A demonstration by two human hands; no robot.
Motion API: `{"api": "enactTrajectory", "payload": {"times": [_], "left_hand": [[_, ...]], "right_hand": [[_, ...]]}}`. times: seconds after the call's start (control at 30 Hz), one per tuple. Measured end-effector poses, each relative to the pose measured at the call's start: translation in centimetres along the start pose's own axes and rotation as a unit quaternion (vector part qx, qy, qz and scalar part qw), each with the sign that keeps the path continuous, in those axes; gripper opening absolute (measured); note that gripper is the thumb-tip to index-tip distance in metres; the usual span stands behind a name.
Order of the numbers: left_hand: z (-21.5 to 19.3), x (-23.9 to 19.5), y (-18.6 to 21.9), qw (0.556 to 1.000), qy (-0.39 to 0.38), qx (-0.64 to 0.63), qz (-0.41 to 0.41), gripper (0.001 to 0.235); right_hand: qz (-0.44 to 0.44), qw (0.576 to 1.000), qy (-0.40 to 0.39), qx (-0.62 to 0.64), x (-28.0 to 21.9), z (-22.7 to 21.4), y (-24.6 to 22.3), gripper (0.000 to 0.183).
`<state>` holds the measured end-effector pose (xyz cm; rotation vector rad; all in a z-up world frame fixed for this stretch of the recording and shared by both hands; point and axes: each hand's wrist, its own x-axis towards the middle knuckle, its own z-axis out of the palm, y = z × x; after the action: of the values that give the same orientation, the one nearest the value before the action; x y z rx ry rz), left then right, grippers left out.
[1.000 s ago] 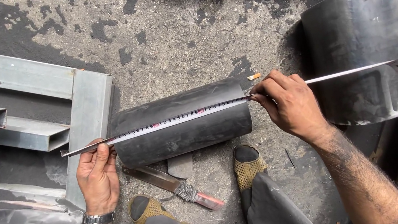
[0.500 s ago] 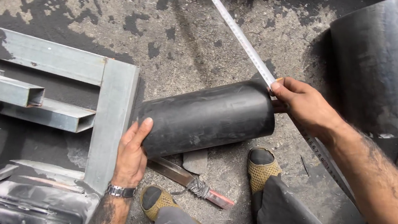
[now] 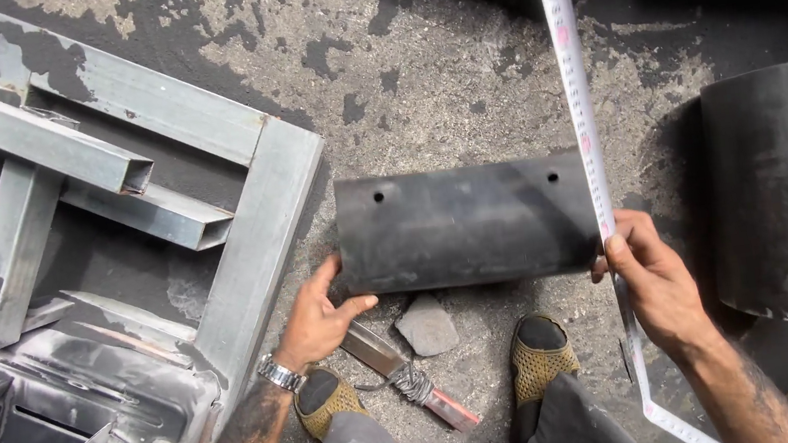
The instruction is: Measure different rubber components using a measuring tape in a workshop setting.
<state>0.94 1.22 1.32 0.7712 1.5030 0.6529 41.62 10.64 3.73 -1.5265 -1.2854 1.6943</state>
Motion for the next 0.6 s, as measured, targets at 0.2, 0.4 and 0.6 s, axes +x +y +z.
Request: {"api": "enactTrajectory", "payload": {"times": [0.2,0.4,0.6], "left_hand": [[1.0,-1.9,-4.4,0.979,0.017,0.173,0.105,0.079],[-0.1,-1.5,-3.3,0.991,-0.002,0.1,0.085,0.071],[-0.4,-0.5,-2.6,0.992,0.004,0.078,0.104,0.077]], "right_hand": [[0.017,0.99,-0.07,-0.123,-4.3,-1.9,4.4,0.025],[-0.007,0.975,-0.072,-0.212,-2.2,-2.4,2.3,0.017],[-0.017,0.981,0.021,-0.193,-2.5,-1.7,-7.0,0.02]]}}
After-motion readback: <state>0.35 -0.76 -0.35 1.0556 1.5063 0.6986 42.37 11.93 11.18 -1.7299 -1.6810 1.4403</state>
